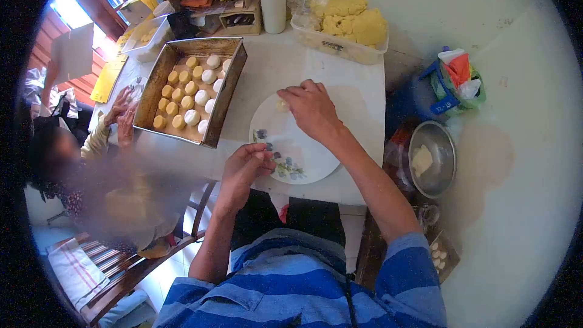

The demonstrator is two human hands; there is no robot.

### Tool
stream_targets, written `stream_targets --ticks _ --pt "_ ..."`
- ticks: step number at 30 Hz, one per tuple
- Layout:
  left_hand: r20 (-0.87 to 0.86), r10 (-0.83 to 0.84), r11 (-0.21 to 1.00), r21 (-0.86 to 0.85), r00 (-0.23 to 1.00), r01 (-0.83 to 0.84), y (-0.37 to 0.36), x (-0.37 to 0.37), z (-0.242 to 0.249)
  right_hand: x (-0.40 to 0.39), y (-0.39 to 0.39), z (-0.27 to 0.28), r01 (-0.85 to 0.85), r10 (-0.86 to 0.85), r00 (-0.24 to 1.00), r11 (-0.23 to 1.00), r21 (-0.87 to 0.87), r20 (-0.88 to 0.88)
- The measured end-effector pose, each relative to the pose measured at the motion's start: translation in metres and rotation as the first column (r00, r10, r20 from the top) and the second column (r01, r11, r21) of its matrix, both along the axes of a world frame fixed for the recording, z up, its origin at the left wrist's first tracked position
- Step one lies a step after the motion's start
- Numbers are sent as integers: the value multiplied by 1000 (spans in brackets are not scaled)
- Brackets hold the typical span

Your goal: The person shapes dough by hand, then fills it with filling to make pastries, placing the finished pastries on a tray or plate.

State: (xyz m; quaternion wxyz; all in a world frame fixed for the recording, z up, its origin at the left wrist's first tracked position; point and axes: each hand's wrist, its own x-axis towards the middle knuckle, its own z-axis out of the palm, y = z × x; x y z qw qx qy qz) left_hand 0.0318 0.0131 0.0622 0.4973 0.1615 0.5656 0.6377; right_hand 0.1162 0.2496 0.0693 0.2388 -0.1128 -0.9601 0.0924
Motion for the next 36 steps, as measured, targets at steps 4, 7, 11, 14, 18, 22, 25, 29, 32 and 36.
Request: stream_targets --ticks 4,7,11,14,18,22,25,29,32,36 --pt "14 32 999 20 999 -33 12 0 2 -14 4 -5 -86 69 973 994 67 222" --pt "11 94 995 29 996 -94 23 0 5 -10 -11 11 -125 111 985 987 104 128" --pt "240 149 974 132 959 -184 40 0 9 11 -41 31 -49 -8 997 751 -658 -82" --pt "407 69 965 205 911 -164 43 2 -5 33 -49 31 -111 45 993 707 -698 -112" --pt "459 22 975 187 888 -120 38 7 -13 53 -61 29 -199 89 973 792 -577 -212" --pt "446 -29 986 162 894 -48 35 17 -9 70 -69 24 -127 35 987 760 -638 -155" --pt "357 -37 988 152 934 -19 35 23 -10 78 -70 22 -124 45 988 795 -593 -146" --pt "314 -31 989 147 949 -16 35 24 -3 86 -71 17 -85 -33 987 716 -693 -155" --pt "260 -68 992 122 963 37 36 27 0 91 -71 22 -120 28 986 794 -596 -162" --pt "52 -133 991 35 990 131 33 27 -9 101 -67 15 -213 168 974 902 -375 -150"
